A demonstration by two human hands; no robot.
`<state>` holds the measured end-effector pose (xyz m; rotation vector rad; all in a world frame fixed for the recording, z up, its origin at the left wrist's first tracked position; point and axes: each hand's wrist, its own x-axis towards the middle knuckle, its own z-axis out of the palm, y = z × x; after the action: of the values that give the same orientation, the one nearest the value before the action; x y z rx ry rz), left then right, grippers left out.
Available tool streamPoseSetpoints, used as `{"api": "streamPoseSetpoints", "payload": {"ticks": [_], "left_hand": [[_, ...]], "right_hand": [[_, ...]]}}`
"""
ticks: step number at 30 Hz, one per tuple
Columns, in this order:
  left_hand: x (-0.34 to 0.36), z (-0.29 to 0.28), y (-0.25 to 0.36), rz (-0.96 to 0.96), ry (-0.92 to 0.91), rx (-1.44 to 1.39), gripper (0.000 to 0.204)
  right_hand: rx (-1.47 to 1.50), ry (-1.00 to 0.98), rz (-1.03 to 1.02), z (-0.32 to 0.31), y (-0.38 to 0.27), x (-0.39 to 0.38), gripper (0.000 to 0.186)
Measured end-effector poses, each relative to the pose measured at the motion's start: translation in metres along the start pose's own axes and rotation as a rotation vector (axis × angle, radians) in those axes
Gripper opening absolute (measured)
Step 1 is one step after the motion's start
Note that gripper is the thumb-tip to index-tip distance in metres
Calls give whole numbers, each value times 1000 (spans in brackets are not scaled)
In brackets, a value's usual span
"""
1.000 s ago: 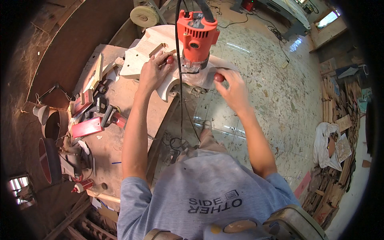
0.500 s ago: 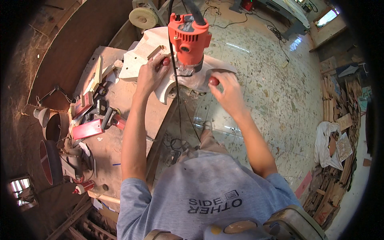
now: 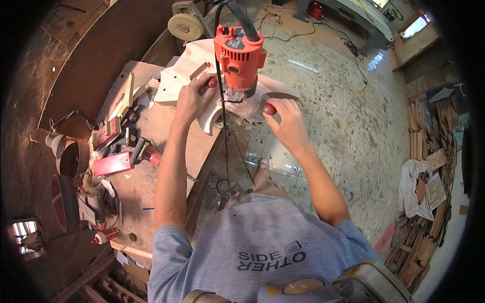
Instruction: The person reaches into a shelf for a red electric router, plugs the power cord into a wall outlet, and then uses the router to mill the edges and internal cavities of a wooden guitar body on a workbench.
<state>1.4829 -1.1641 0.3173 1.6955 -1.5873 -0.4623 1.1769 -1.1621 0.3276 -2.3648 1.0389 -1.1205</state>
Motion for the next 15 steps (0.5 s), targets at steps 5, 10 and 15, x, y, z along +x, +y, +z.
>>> {"api": "streamPoseSetpoints", "payload": {"ticks": [5, 10, 15], "left_hand": [[2, 1, -2, 18, -38, 57, 41], [-4, 4, 7, 95, -9, 83, 45], [-4, 9, 1, 176, -46, 145, 46]], "right_hand": [[-8, 11, -18, -4, 23, 15, 29], [-13, -25, -19, -14, 26, 12, 29], [-46, 3, 8, -22, 6, -6, 29]]}}
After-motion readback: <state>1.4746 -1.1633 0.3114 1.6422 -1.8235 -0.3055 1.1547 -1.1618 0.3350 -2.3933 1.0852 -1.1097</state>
